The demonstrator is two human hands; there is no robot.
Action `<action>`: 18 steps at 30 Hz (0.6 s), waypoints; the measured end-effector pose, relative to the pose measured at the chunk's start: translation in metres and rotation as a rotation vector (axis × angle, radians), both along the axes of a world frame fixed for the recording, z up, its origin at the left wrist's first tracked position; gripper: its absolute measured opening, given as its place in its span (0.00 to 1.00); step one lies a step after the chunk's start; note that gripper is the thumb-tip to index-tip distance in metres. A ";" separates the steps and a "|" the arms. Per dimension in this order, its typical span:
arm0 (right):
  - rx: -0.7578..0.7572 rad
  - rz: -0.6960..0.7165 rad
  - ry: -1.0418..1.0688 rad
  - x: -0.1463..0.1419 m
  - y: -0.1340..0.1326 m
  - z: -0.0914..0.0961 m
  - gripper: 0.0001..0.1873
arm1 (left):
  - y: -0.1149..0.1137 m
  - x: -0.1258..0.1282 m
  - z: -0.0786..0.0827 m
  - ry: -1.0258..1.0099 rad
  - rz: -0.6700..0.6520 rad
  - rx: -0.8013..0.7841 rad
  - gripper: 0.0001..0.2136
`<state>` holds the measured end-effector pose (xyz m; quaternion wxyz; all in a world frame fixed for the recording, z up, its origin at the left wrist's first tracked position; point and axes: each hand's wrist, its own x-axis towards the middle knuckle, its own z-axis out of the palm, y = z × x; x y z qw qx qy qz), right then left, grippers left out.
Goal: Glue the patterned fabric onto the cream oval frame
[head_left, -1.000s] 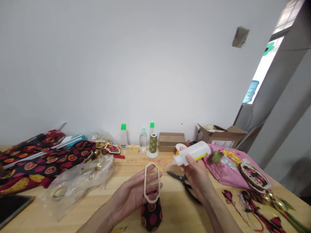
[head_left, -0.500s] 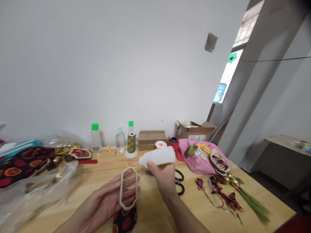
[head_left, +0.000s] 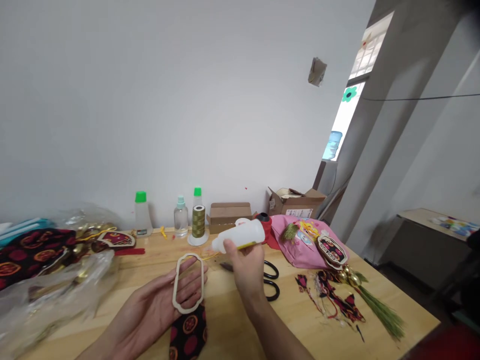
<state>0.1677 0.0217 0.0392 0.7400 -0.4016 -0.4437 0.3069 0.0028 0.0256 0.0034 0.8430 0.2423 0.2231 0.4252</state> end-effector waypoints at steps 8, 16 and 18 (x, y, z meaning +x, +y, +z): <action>0.051 0.042 0.164 -0.005 -0.003 0.010 0.25 | -0.004 -0.001 0.005 -0.083 -0.048 0.047 0.17; 0.040 0.025 0.019 -0.011 -0.024 0.000 0.31 | -0.011 -0.001 0.005 -0.102 -0.206 0.135 0.15; 0.032 -0.001 0.014 -0.010 -0.024 0.001 0.31 | -0.011 -0.001 0.005 -0.100 -0.223 0.144 0.16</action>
